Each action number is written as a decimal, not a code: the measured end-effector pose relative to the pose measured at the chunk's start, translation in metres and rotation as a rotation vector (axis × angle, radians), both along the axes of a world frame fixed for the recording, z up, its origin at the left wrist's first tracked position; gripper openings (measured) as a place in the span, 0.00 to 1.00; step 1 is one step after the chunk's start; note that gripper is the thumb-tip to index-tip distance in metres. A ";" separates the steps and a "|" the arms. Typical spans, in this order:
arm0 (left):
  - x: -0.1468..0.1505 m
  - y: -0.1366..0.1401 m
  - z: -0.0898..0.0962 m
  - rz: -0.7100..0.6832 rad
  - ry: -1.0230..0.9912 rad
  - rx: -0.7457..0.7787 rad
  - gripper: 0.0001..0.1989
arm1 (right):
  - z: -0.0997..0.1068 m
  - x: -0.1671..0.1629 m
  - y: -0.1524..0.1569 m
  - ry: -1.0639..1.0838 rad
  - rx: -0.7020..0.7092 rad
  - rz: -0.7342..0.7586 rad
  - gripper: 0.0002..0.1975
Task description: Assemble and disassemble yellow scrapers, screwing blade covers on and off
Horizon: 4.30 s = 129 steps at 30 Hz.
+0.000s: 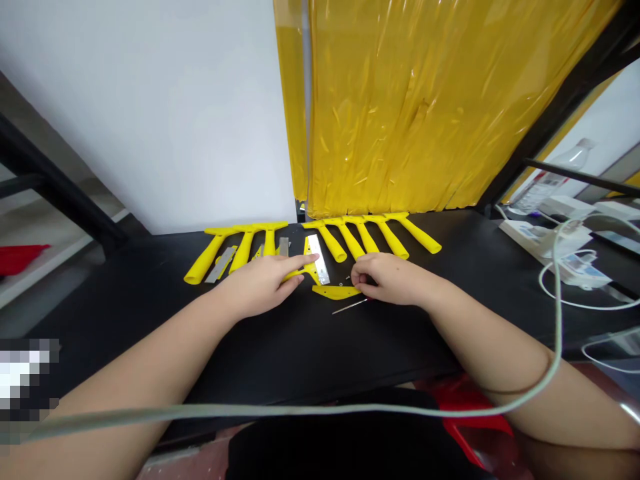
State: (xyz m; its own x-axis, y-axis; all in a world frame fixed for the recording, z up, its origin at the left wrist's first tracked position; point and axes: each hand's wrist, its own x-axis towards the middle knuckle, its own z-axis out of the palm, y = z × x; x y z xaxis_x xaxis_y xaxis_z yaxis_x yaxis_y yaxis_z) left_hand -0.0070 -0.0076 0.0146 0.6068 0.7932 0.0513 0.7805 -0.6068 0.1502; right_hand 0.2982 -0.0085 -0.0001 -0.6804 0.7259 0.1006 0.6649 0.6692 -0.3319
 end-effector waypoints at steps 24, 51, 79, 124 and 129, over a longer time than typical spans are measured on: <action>0.003 -0.001 0.008 0.032 -0.028 -0.033 0.26 | -0.002 -0.014 -0.003 0.037 0.126 0.141 0.07; 0.009 -0.010 0.006 -0.236 -0.112 -0.064 0.24 | -0.006 -0.008 0.013 1.140 -0.750 -0.214 0.26; 0.016 -0.016 0.004 -0.273 -0.083 -0.087 0.20 | -0.012 -0.027 0.007 1.073 -0.786 -0.279 0.26; 0.021 -0.025 0.003 -0.255 -0.012 -0.046 0.14 | -0.021 -0.031 0.010 1.048 -0.880 -0.275 0.21; 0.019 -0.023 -0.002 -0.307 -0.037 -0.015 0.17 | -0.022 -0.031 0.010 1.039 -0.881 -0.263 0.21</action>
State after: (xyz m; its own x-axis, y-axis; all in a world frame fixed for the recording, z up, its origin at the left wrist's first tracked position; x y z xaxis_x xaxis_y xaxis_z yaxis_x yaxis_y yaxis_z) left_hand 0.0120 -0.0304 0.0128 0.8158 0.5743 0.0680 0.5551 -0.8107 0.1861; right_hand 0.2667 0.0018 -0.0221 -0.4112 0.9078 -0.0824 -0.0725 -0.1227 -0.9898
